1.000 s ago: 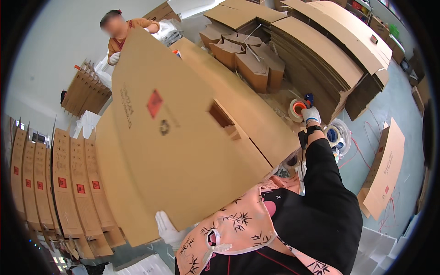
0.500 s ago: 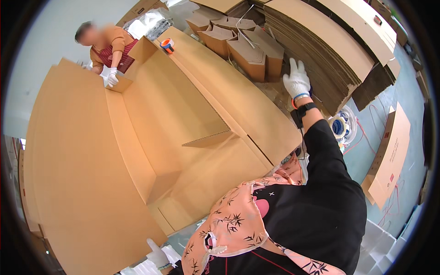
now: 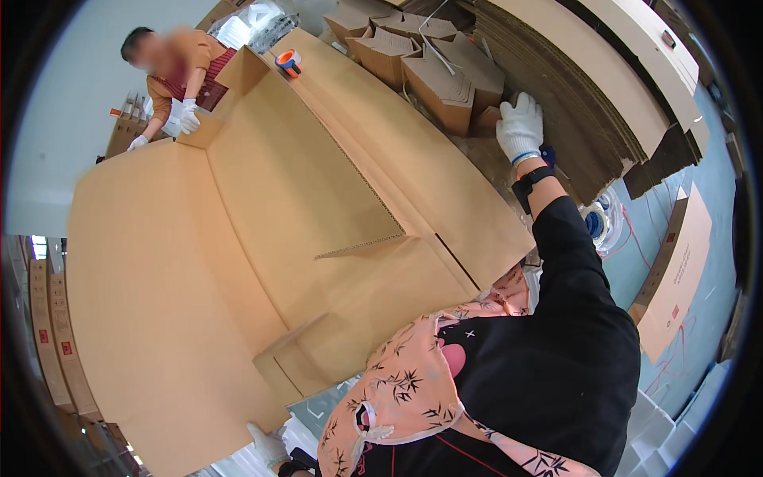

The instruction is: The person assembles cardboard boxes and packs them with white foam inserts. They place corner protectors and a large foam sheet inside the box, then close the flaps and seal the box with packing tape. The process is repeated for multiple boxes in a warehouse setting.

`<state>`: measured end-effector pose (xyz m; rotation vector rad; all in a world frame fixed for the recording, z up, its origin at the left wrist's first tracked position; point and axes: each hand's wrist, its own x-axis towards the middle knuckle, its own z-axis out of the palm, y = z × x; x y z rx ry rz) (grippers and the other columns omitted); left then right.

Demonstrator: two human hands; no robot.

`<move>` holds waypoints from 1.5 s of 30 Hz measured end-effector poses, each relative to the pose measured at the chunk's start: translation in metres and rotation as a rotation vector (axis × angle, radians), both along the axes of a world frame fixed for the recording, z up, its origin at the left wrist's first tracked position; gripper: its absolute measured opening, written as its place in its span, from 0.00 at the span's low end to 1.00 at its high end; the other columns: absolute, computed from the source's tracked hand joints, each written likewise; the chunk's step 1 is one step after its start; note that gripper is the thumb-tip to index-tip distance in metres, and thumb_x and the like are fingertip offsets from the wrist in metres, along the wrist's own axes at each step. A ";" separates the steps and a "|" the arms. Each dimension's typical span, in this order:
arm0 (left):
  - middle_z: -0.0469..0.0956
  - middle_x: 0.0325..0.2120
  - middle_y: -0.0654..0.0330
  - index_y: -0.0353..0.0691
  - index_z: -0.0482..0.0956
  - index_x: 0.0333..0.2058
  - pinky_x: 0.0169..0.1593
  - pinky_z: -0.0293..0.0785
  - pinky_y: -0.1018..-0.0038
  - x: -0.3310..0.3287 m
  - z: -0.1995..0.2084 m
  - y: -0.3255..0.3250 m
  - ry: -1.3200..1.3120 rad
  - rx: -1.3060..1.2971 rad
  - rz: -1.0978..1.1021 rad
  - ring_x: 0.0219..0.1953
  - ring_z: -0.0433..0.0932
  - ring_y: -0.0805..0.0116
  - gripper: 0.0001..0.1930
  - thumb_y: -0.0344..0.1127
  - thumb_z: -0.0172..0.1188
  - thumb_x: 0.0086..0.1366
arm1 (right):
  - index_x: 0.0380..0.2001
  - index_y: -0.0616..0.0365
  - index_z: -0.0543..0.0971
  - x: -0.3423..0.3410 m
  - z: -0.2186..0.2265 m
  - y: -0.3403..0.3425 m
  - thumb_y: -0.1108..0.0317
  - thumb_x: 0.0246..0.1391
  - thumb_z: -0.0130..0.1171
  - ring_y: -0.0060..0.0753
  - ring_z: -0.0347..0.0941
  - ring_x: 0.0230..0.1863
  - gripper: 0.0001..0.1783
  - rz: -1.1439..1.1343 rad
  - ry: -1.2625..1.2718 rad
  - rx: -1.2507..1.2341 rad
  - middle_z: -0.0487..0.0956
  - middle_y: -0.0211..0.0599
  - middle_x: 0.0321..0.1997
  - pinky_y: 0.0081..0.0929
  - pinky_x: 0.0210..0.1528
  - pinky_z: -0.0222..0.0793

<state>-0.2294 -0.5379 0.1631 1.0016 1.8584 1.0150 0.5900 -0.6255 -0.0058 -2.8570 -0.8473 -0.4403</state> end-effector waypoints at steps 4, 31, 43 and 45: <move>0.80 0.48 0.57 0.40 0.71 0.60 0.35 0.79 0.72 -0.026 -0.030 0.006 -0.315 -0.057 0.098 0.38 0.82 0.62 0.38 0.69 0.51 0.69 | 0.34 0.53 0.86 0.001 0.008 -0.001 0.57 0.44 0.69 0.51 0.57 0.70 0.15 0.114 -0.088 -0.054 0.70 0.47 0.64 0.58 0.70 0.51; 0.75 0.59 0.42 0.31 0.77 0.57 0.65 0.68 0.62 0.099 -0.029 0.106 1.024 0.080 -0.664 0.62 0.74 0.48 0.24 0.46 0.51 0.74 | 0.36 0.61 0.81 -0.171 0.034 0.074 0.43 0.53 0.67 0.48 0.80 0.41 0.27 0.058 1.244 0.629 0.83 0.50 0.35 0.41 0.46 0.74; 0.60 0.70 0.44 0.58 0.87 0.44 0.72 0.58 0.59 0.118 -0.020 0.118 1.097 0.096 -0.810 0.70 0.59 0.39 0.19 0.56 0.51 0.69 | 0.66 0.61 0.69 -0.208 0.141 0.065 0.73 0.63 0.53 0.52 0.75 0.55 0.28 1.026 0.566 0.317 0.76 0.52 0.61 0.39 0.58 0.68; 0.58 0.71 0.45 0.57 0.87 0.43 0.71 0.58 0.56 0.123 -0.010 0.116 1.069 0.047 -0.828 0.71 0.57 0.38 0.20 0.57 0.49 0.69 | 0.64 0.61 0.71 -0.214 0.150 0.074 0.71 0.63 0.53 0.54 0.77 0.49 0.25 0.993 0.623 0.230 0.80 0.54 0.54 0.41 0.54 0.70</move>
